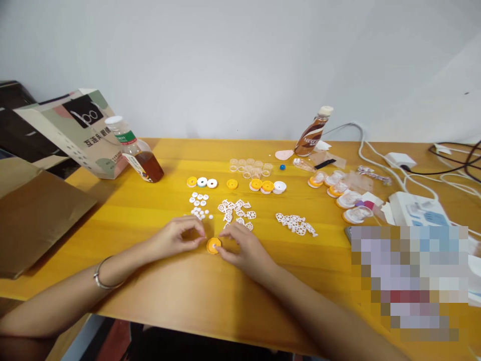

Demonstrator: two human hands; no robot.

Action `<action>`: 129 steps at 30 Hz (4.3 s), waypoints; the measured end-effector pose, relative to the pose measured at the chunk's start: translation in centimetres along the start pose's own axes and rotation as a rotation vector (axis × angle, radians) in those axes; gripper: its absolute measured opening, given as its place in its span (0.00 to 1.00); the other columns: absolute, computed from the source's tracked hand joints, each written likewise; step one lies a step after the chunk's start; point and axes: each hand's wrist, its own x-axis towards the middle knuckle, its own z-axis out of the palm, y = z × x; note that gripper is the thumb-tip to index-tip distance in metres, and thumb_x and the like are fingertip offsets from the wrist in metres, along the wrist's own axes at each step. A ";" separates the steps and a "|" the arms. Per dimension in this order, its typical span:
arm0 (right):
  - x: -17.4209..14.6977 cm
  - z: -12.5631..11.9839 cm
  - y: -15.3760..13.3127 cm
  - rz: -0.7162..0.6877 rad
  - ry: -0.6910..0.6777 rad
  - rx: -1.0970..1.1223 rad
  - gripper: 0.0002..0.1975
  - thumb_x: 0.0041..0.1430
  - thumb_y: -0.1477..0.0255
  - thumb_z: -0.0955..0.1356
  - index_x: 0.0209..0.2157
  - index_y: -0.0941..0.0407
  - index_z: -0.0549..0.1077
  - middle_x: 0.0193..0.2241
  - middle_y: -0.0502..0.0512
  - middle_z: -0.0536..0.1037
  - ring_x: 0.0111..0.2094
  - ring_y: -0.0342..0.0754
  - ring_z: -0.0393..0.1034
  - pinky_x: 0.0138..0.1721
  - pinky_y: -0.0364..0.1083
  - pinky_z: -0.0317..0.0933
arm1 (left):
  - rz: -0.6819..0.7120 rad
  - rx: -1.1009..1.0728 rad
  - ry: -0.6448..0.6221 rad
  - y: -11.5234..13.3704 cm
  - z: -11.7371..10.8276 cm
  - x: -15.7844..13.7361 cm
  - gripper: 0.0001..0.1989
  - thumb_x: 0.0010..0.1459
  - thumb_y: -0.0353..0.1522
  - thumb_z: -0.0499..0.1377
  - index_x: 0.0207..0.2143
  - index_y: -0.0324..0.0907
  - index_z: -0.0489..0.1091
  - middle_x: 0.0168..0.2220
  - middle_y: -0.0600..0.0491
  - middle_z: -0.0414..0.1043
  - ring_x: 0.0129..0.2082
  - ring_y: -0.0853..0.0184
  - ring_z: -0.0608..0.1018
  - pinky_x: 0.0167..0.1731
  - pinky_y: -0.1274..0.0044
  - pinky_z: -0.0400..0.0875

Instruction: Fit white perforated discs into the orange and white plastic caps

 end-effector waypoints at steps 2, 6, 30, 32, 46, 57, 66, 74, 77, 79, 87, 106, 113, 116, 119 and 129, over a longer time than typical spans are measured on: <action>-0.2 0.6 -0.2 -0.100 0.057 -0.017 0.10 0.50 0.73 0.67 0.36 0.54 0.65 0.36 0.56 0.72 0.38 0.48 0.67 0.40 0.48 0.62 | 0.044 0.014 0.020 0.1 1.6 0.1 0.04 0.54 0.30 0.55 0.30 0.38 0.68 0.28 0.53 0.69 0.28 0.73 0.70 0.30 0.80 0.65; -0.6 1.4 -0.1 -0.112 0.013 -0.036 0.16 0.49 0.75 0.67 0.41 0.53 0.63 0.39 0.57 0.72 0.40 0.50 0.68 0.42 0.50 0.63 | 0.078 0.015 0.040 -0.1 2.9 0.1 0.03 0.54 0.29 0.54 0.30 0.38 0.67 0.29 0.52 0.69 0.29 0.72 0.70 0.30 0.80 0.66; -0.8 1.4 0.6 -0.059 -0.002 -0.034 0.13 0.52 0.73 0.66 0.41 0.53 0.64 0.36 0.54 0.74 0.37 0.47 0.70 0.40 0.47 0.65 | 0.263 0.146 0.082 0.0 2.4 -0.7 0.10 0.57 0.29 0.53 0.40 0.39 0.70 0.36 0.47 0.73 0.36 0.68 0.74 0.37 0.75 0.70; -0.8 1.3 0.6 -0.055 -0.013 -0.039 0.11 0.53 0.72 0.66 0.40 0.53 0.64 0.36 0.55 0.74 0.37 0.47 0.70 0.40 0.47 0.65 | 0.246 0.163 0.080 0.2 2.3 -1.2 0.11 0.57 0.28 0.53 0.42 0.39 0.69 0.38 0.46 0.73 0.38 0.67 0.74 0.38 0.74 0.70; -1.0 1.4 1.0 -0.137 -0.014 -0.064 0.07 0.56 0.71 0.65 0.38 0.52 0.68 0.39 0.55 0.74 0.40 0.46 0.70 0.42 0.46 0.65 | 0.277 0.362 0.042 0.0 2.4 -2.1 0.16 0.57 0.28 0.53 0.48 0.43 0.66 0.45 0.49 0.71 0.43 0.67 0.73 0.41 0.72 0.69; -1.0 1.7 1.2 -0.227 0.069 -0.134 0.06 0.55 0.72 0.66 0.37 0.54 0.69 0.37 0.56 0.75 0.38 0.45 0.71 0.40 0.44 0.67 | 0.303 0.456 0.027 -0.2 2.5 -2.2 0.16 0.58 0.30 0.52 0.49 0.44 0.65 0.46 0.50 0.71 0.43 0.67 0.73 0.42 0.73 0.66; -1.2 1.8 1.3 -0.230 0.078 -0.168 0.06 0.55 0.73 0.66 0.36 0.54 0.71 0.37 0.55 0.75 0.38 0.46 0.72 0.41 0.45 0.67 | 0.337 0.489 0.036 0.2 2.4 -2.2 0.16 0.58 0.30 0.52 0.49 0.43 0.65 0.45 0.49 0.71 0.42 0.68 0.73 0.43 0.74 0.65; -1.2 1.9 1.1 -0.206 0.054 -0.168 0.06 0.56 0.73 0.64 0.35 0.53 0.72 0.38 0.55 0.75 0.39 0.47 0.71 0.43 0.46 0.67 | 0.350 0.539 -0.007 0.6 2.3 -2.1 0.14 0.59 0.30 0.51 0.48 0.41 0.65 0.45 0.48 0.70 0.43 0.68 0.72 0.44 0.72 0.63; -1.3 1.9 1.2 -0.176 0.023 -0.115 0.09 0.58 0.72 0.63 0.38 0.50 0.72 0.37 0.53 0.75 0.39 0.46 0.71 0.44 0.45 0.67 | 0.369 0.573 -0.014 0.8 2.3 -2.1 0.15 0.59 0.29 0.50 0.49 0.40 0.63 0.44 0.48 0.71 0.44 0.68 0.72 0.45 0.72 0.62; -1.3 2.0 1.2 -0.161 0.006 -0.096 0.10 0.58 0.72 0.62 0.40 0.50 0.71 0.37 0.52 0.75 0.39 0.46 0.71 0.43 0.44 0.68 | 0.384 0.588 -0.005 0.9 2.3 -2.0 0.15 0.59 0.29 0.51 0.49 0.40 0.63 0.43 0.49 0.72 0.45 0.68 0.71 0.45 0.72 0.61; -1.3 2.2 1.1 -0.195 0.002 -0.161 0.11 0.58 0.73 0.62 0.42 0.50 0.70 0.39 0.54 0.74 0.40 0.47 0.70 0.43 0.46 0.68 | 0.195 0.451 0.134 1.0 3.3 -1.2 0.08 0.59 0.32 0.51 0.38 0.42 0.68 0.34 0.55 0.74 0.32 0.71 0.73 0.40 0.73 0.58; -0.3 1.5 0.2 0.245 0.005 0.633 0.08 0.49 0.70 0.69 0.32 0.55 0.67 0.29 0.50 0.74 0.33 0.42 0.72 0.40 0.44 0.67 | 0.214 0.557 0.238 1.5 3.5 -0.7 0.06 0.59 0.30 0.52 0.38 0.43 0.67 0.32 0.54 0.71 0.32 0.70 0.70 0.40 0.72 0.55; 0.2 1.2 0.3 0.312 -0.010 0.787 0.15 0.45 0.71 0.71 0.37 0.54 0.68 0.31 0.50 0.75 0.34 0.42 0.72 0.41 0.45 0.66 | 0.273 0.638 0.215 1.8 3.6 -0.5 0.06 0.59 0.28 0.51 0.38 0.42 0.67 0.31 0.55 0.72 0.32 0.70 0.70 0.40 0.72 0.55; 0.2 1.1 0.2 0.344 0.017 0.759 0.13 0.45 0.71 0.71 0.35 0.55 0.70 0.31 0.50 0.76 0.34 0.42 0.72 0.42 0.45 0.66 | 0.275 0.584 0.239 1.7 3.3 -0.2 0.07 0.59 0.29 0.52 0.40 0.43 0.67 0.33 0.55 0.73 0.33 0.70 0.71 0.40 0.72 0.55; 0.2 0.9 0.1 0.376 0.082 0.710 0.14 0.44 0.70 0.72 0.36 0.55 0.70 0.31 0.51 0.76 0.34 0.43 0.72 0.43 0.46 0.66 | 0.217 0.500 0.316 0.8 2.1 0.8 0.09 0.59 0.30 0.53 0.42 0.44 0.66 0.36 0.54 0.72 0.35 0.70 0.71 0.39 0.74 0.57; 0.2 0.3 0.0 0.399 0.243 0.618 0.14 0.45 0.69 0.71 0.36 0.54 0.71 0.29 0.51 0.75 0.32 0.42 0.70 0.42 0.46 0.67 | 0.041 0.546 0.073 -2.7 1.1 4.1 0.08 0.57 0.30 0.53 0.29 0.40 0.71 0.29 0.52 0.69 0.32 0.67 0.71 0.34 0.76 0.64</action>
